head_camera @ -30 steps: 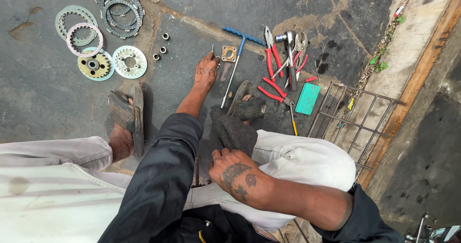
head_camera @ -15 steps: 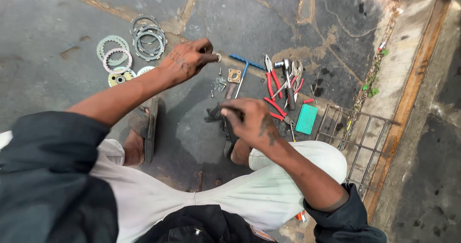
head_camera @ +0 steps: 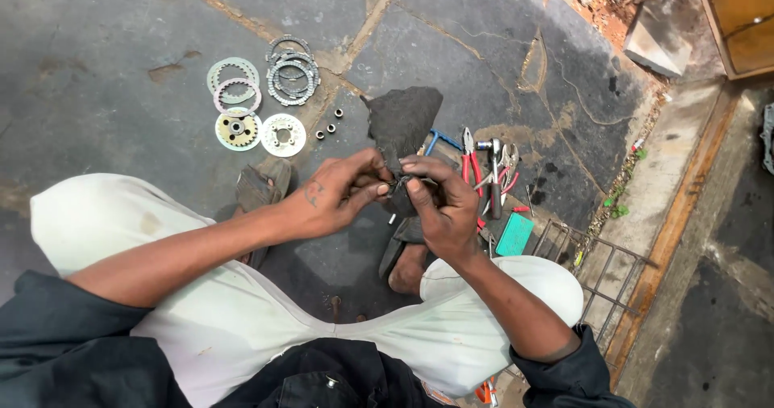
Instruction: The person sits on the ground holding a motorcycle clutch pressure plate, scraping and wiping its surface with a small tool and cloth. They then pick up clutch plates and a spring, wiping and handling each piece over a rag while other clutch plates and hand tools lie on the floor beside them.
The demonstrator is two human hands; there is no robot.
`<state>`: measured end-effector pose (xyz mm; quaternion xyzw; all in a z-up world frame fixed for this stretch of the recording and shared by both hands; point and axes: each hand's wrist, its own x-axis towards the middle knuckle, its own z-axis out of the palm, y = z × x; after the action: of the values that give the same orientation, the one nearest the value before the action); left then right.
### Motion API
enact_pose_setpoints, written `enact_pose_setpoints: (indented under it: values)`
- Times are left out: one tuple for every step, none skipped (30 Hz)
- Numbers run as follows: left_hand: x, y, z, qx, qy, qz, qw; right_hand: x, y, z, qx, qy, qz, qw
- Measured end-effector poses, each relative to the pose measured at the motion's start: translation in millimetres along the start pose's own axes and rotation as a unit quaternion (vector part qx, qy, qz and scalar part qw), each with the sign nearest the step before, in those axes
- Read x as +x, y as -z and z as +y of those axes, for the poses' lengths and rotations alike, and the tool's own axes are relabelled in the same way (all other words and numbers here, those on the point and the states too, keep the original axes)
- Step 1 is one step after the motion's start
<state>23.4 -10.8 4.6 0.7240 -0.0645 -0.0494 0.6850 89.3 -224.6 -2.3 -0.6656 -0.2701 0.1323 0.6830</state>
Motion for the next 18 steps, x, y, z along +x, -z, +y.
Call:
enact_pose_setpoints:
  values:
    - [0, 2, 4, 0.002, 0.001, 0.004, 1.000, 2, -2, 2, 0.002, 0.001, -0.004, 1.000]
    - [1, 3, 8, 0.006, 0.031, 0.007, 0.999, 5, -3, 5, 0.006, -0.002, -0.016, 1.000]
    - [2, 2, 10, 0.004, 0.061, 0.007, 0.998, 5, -2, 6, 0.005, -0.010, -0.028, 1.000]
    - [2, 4, 9, 0.000, 0.063, 0.009, 0.998, 4, -2, 11, 0.004, -0.013, -0.030, 0.999]
    - [1, 5, 9, 0.007, 0.035, 0.038, 0.999, 2, 1, 15, 0.018, -0.043, -0.019, 0.999]
    - [1, 6, 8, 0.013, 0.008, 0.067, 0.998, 0, 3, 19, 0.032, -0.073, -0.008, 0.997]
    - [0, 7, 7, 0.010, 0.009, 0.069, 0.997, 1, 3, 19, 0.030, -0.075, -0.011, 0.997]
    - [-2, 9, 6, 0.012, -0.014, 0.079, 0.997, 2, 3, 19, 0.028, -0.087, -0.012, 0.996]
    - [-4, 10, 5, 0.013, -0.036, 0.088, 0.995, 2, 3, 19, 0.026, -0.100, -0.014, 0.995]
    - [-5, 9, 6, 0.010, -0.034, 0.091, 0.995, 4, 0, 16, 0.025, -0.103, -0.017, 0.994]
    - [-6, 9, 7, 0.023, -0.040, 0.093, 0.995, 7, -4, 13, 0.029, -0.103, -0.031, 0.994]
    - [-7, 8, 9, 0.037, -0.047, 0.095, 0.994, 9, -8, 10, 0.032, -0.104, -0.045, 0.993]
    - [-8, 8, 11, 0.035, -0.045, 0.097, 0.994, 7, -9, 13, 0.032, -0.106, -0.047, 0.993]
    - [-10, 8, 14, 0.046, -0.044, 0.095, 0.993, 6, -11, 16, 0.042, -0.122, -0.054, 0.990]
    - [-11, 8, 16, 0.058, -0.044, 0.093, 0.993, 6, -13, 18, 0.052, -0.137, -0.062, 0.987]
    - [-12, 9, 15, 0.057, -0.042, 0.095, 0.993, 5, -12, 22, 0.053, -0.139, -0.064, 0.987]
    - [-13, 9, 15, 0.061, -0.044, 0.084, 0.994, 4, -10, 25, 0.040, -0.140, -0.072, 0.987]
    - [-14, 9, 14, 0.064, -0.045, 0.072, 0.994, 3, -9, 29, 0.027, -0.142, -0.080, 0.986]
